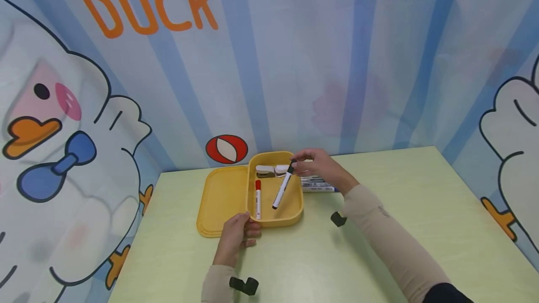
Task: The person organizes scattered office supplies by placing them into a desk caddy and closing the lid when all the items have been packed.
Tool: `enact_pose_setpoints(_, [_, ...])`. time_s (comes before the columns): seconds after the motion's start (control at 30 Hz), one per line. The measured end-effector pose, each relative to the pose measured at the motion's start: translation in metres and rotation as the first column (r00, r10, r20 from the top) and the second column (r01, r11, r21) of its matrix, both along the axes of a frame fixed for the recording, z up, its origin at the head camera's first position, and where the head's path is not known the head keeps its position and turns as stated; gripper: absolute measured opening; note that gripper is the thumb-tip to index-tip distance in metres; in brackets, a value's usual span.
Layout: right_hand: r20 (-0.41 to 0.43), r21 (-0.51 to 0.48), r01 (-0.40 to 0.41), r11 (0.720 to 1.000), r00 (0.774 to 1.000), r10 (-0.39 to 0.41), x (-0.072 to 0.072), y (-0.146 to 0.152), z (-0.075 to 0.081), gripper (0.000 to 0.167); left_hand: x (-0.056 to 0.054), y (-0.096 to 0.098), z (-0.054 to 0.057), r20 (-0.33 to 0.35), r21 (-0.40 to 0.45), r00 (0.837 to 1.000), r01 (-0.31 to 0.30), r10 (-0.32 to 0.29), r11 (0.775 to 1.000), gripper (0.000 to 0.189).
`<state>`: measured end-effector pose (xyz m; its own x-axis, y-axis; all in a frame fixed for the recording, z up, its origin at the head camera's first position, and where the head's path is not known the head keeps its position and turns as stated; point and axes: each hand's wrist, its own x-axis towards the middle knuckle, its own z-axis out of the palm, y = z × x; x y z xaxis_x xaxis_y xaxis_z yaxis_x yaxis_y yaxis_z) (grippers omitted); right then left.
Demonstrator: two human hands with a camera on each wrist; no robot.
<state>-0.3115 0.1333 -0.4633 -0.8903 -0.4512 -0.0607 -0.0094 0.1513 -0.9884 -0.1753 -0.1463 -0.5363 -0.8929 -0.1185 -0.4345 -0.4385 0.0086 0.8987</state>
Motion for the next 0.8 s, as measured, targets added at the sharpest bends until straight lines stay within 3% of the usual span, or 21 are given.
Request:
enact_pose_setpoints(0.57, [0.039,0.045,-0.043,0.998,0.998,0.041,-0.01,-0.032,-0.004,0.028,0.001,-0.002,0.0,-0.001,0.004,1.0,0.015,-0.015,1.0,0.034])
enact_pose_setpoints(0.8, [0.051,0.146,-0.07,0.987,0.997,0.063,-0.014,-0.047,-0.006,0.028,0.0,-0.002,-0.002,-0.005,0.009,1.0,0.015,-0.015,1.0,0.034])
